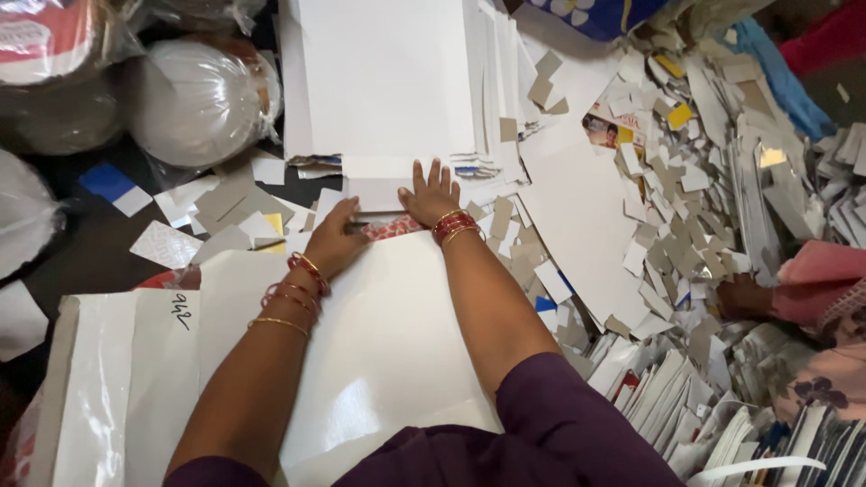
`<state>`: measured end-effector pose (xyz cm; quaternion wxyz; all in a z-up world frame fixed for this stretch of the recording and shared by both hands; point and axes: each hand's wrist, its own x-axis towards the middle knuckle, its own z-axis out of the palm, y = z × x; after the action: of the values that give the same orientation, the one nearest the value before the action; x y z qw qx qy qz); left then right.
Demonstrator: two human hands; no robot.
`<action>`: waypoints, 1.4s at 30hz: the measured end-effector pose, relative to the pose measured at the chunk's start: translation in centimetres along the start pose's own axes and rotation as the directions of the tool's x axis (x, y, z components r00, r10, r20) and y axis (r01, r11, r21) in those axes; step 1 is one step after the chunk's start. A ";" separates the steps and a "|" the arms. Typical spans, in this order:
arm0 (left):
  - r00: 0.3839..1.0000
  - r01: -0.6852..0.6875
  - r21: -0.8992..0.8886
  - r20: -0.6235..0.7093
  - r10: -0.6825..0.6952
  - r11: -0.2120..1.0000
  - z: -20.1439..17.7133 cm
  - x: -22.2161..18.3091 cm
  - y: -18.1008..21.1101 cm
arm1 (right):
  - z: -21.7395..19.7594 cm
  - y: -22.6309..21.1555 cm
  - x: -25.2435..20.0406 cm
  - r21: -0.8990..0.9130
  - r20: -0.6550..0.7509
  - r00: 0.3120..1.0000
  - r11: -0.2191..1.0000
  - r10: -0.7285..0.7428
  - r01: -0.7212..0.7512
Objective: The person folds and assembles several flat cardboard pieces into box shapes by hand while sitting on the floor.
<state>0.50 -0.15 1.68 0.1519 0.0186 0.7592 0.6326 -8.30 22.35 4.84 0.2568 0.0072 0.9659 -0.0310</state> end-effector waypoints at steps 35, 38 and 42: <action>0.966 -0.250 0.664 0.122 0.228 0.705 -1.0 -6.3 11.7 | -1.9 -1.4 -30.7 -0.078 -0.348 0.833 0.899 -0.429 0.431; 0.991 -0.136 0.745 0.102 0.090 0.653 -2.9 -6.6 12.8 | -1.9 -1.4 -30.1 -0.114 -0.391 0.790 0.876 -0.473 0.468; 0.995 0.088 0.622 -0.092 -0.040 0.778 -5.0 -7.6 13.8 | -1.7 -1.2 -29.7 -0.122 -0.405 0.754 0.848 -0.517 0.516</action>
<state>4.18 -3.89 17.32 0.1304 0.0187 0.9311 0.3401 16.55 21.30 21.13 0.0229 -0.2532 0.9623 -0.0969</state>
